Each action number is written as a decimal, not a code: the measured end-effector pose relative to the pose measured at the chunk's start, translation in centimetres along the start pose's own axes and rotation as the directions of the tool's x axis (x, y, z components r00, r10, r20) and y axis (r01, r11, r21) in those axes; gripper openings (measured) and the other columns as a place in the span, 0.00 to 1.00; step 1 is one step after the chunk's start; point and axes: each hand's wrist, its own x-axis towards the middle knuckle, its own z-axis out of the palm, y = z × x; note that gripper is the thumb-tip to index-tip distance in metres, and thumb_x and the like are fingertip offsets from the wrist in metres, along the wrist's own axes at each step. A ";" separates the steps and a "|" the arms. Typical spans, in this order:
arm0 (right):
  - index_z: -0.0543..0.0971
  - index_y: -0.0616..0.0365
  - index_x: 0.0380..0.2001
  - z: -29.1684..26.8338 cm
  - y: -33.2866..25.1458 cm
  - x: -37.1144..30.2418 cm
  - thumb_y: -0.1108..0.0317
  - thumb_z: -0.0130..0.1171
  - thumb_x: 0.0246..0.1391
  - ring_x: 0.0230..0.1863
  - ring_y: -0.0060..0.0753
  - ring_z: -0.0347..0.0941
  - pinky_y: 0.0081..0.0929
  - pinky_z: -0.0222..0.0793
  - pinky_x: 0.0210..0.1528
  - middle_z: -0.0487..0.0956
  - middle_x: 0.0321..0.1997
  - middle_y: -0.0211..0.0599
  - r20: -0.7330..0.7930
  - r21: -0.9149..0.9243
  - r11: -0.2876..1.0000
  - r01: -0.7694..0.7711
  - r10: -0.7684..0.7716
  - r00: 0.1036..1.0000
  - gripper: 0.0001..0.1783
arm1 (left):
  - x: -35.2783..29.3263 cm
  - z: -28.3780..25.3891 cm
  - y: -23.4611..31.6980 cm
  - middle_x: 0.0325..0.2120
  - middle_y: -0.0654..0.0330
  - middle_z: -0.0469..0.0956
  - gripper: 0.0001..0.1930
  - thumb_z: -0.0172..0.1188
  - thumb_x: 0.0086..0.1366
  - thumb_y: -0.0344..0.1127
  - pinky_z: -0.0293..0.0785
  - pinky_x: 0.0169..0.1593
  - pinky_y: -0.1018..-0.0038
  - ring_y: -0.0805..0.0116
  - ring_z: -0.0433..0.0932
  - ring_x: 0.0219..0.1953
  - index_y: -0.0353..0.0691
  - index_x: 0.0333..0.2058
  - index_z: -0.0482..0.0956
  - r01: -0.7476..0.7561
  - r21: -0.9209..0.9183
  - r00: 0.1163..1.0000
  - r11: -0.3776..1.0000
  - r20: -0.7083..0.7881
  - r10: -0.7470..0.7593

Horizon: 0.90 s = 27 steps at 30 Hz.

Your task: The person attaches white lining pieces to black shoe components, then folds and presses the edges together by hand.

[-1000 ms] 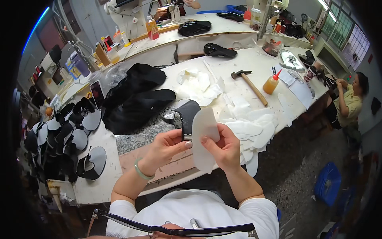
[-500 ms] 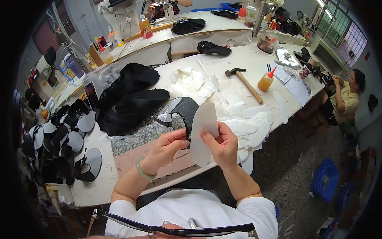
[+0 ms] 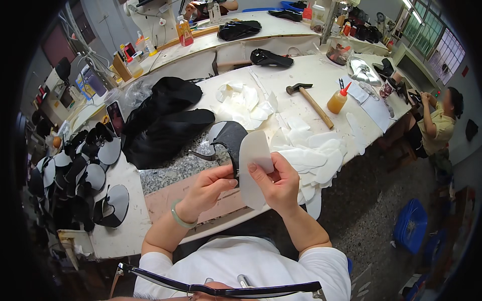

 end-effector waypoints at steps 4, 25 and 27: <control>0.75 0.63 0.31 -0.1 0.7 -0.2 0.72 0.63 0.52 0.24 0.10 0.67 0.11 0.61 0.22 0.74 0.26 0.26 0.011 -0.175 0.971 0.164 -0.165 0.986 0.07 | -0.5 0.8 0.4 0.44 0.59 0.75 0.16 0.49 0.66 0.26 0.67 0.52 0.78 0.76 0.71 0.46 0.27 0.52 0.70 -0.017 -0.061 1.000 0.998 -0.023 0.015; 0.80 0.64 0.29 0.8 0.6 -1.6 0.76 0.66 0.46 0.23 0.18 0.67 0.16 0.61 0.25 0.77 0.26 0.32 0.290 -0.209 0.952 0.223 -0.158 0.944 0.06 | -4.1 2.2 -2.6 0.18 0.67 0.73 0.07 0.57 0.65 0.32 0.65 0.24 0.85 0.86 0.67 0.22 0.32 0.31 0.76 -0.140 -0.051 0.863 0.989 -0.497 0.097; 0.81 0.64 0.31 1.2 0.8 -1.9 0.76 0.66 0.46 0.24 0.18 0.67 0.16 0.60 0.26 0.77 0.27 0.33 0.312 -0.194 0.958 0.213 -0.145 0.939 0.07 | -5.2 0.9 -2.7 0.19 0.65 0.75 0.07 0.57 0.64 0.32 0.67 0.25 0.85 0.85 0.70 0.23 0.32 0.31 0.77 -0.049 -0.083 0.908 0.995 -0.419 0.009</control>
